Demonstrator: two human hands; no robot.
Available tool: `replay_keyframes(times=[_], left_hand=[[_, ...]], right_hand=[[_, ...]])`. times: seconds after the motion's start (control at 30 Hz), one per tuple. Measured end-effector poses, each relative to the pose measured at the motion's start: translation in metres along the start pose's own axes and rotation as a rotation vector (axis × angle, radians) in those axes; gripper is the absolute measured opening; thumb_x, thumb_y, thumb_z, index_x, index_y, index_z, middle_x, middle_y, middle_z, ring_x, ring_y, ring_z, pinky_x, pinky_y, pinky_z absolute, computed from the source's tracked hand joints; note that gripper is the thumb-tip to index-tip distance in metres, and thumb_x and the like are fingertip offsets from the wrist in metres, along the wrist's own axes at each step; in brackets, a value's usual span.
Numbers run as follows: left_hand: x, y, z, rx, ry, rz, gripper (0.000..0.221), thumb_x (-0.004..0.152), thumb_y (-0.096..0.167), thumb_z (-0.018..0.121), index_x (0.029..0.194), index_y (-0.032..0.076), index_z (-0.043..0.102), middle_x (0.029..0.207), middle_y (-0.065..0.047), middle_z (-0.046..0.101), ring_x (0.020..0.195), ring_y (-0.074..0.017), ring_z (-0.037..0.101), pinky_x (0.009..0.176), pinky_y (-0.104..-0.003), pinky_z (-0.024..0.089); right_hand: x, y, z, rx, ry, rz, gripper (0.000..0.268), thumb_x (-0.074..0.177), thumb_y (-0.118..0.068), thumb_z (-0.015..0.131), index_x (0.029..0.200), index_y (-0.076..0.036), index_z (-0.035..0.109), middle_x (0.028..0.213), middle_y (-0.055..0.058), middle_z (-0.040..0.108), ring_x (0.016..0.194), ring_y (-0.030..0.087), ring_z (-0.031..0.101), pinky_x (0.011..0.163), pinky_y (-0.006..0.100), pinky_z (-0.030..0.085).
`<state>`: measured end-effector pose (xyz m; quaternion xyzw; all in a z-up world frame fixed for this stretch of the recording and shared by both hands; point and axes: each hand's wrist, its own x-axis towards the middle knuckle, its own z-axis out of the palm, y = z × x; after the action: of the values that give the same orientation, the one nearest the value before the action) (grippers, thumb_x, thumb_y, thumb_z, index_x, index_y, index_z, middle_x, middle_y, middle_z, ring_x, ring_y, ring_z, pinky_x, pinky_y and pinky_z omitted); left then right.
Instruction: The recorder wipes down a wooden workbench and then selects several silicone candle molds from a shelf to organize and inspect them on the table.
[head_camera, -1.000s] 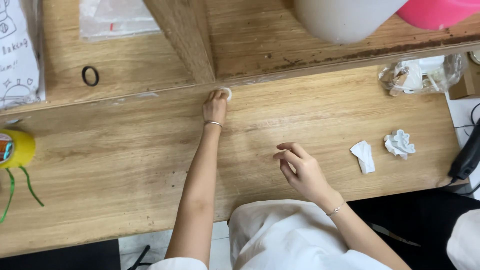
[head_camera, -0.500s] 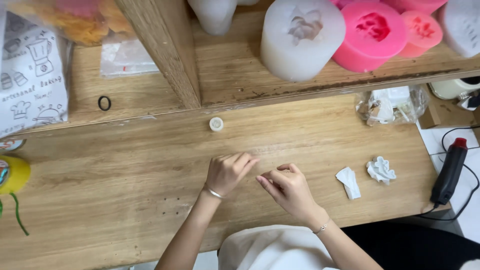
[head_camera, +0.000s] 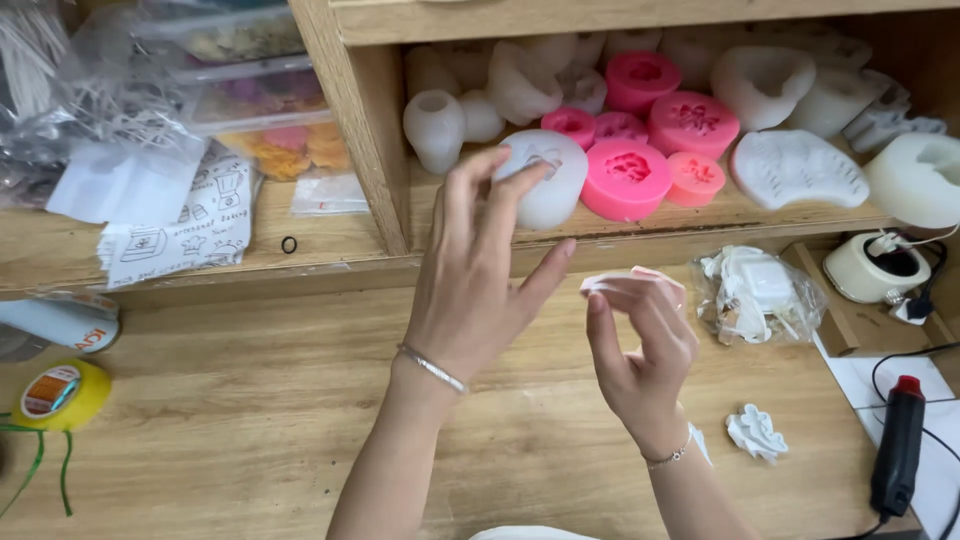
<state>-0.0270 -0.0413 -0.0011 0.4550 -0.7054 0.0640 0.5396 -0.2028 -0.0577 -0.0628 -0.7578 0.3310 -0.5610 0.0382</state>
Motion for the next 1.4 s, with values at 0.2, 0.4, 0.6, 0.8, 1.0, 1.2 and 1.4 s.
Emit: replay_keyframes(times=[0.2,0.4,0.6,0.8,1.0,1.2,1.4], left_hand=[[0.023,-0.017,0.027,0.059,-0.1,-0.102,0.09,0.08,0.022,0.087,0.151,0.005,0.036,0.148,-0.029,0.039,0.135,-0.0489,0.045,0.112,-0.052,0.042],[0.029,-0.036,0.05,0.134,-0.075,-0.219,0.086,0.079,0.014,0.082,0.151,0.005,0.037,0.139,-0.031,0.046,0.13,-0.0501,0.048,0.108,-0.052,0.044],[0.029,-0.035,0.052,0.169,-0.019,-0.289,0.082,0.078,0.012,0.082,0.148,0.005,0.041,0.127,-0.026,0.06,0.122,-0.0439,0.057,0.101,-0.049,0.048],[0.022,-0.007,0.039,0.004,0.149,-0.253,0.088,0.07,0.017,0.091,0.144,0.003,0.046,0.124,-0.024,0.064,0.116,-0.0426,0.062,0.095,-0.049,0.052],[-0.02,0.029,0.018,-0.073,0.231,-0.254,0.091,0.076,0.023,0.096,0.149,0.006,0.045,0.132,-0.016,0.064,0.124,-0.0342,0.064,0.102,-0.044,0.054],[-0.085,0.044,0.001,-0.093,0.087,-0.297,0.097,0.077,0.024,0.096,0.156,0.011,0.04,0.142,-0.012,0.058,0.131,-0.0295,0.06,0.11,-0.04,0.053],[-0.157,0.028,0.028,-0.125,-0.178,-0.446,0.101,0.074,0.02,0.093,0.157,0.011,0.035,0.141,-0.015,0.057,0.127,-0.0326,0.059,0.109,-0.042,0.05]], right_hand=[[0.053,0.0,0.008,-0.229,0.053,-0.064,0.047,0.096,-0.011,0.072,0.138,-0.004,0.052,0.139,0.014,0.059,0.134,0.031,0.054,0.117,0.049,0.027],[0.065,0.012,0.04,-0.316,-0.084,-0.036,0.053,0.101,-0.02,0.061,0.147,-0.001,0.043,0.144,0.017,0.055,0.146,0.036,0.043,0.118,0.068,0.006],[0.063,0.009,0.046,-0.332,-0.082,-0.017,0.05,0.102,-0.021,0.055,0.146,-0.001,0.042,0.142,0.013,0.058,0.144,0.033,0.046,0.118,0.069,0.0],[0.058,-0.009,0.03,-0.219,-0.063,-0.032,0.055,0.099,-0.014,0.06,0.149,-0.001,0.041,0.142,0.016,0.056,0.144,0.03,0.048,0.12,0.067,0.001],[0.017,-0.021,0.001,0.38,-0.095,0.015,0.065,0.098,0.007,0.066,0.153,-0.005,0.035,0.156,0.017,0.044,0.144,0.024,0.049,0.115,0.045,0.048],[-0.03,-0.011,-0.028,0.822,-0.3,0.285,0.074,0.092,0.008,0.074,0.152,-0.012,0.035,0.16,0.012,0.043,0.14,0.023,0.049,0.11,0.039,0.054],[-0.064,0.016,-0.028,0.578,-0.747,0.392,0.103,0.073,-0.007,0.088,0.158,-0.009,0.031,0.154,0.013,0.047,0.131,0.023,0.051,0.099,0.035,0.051]])
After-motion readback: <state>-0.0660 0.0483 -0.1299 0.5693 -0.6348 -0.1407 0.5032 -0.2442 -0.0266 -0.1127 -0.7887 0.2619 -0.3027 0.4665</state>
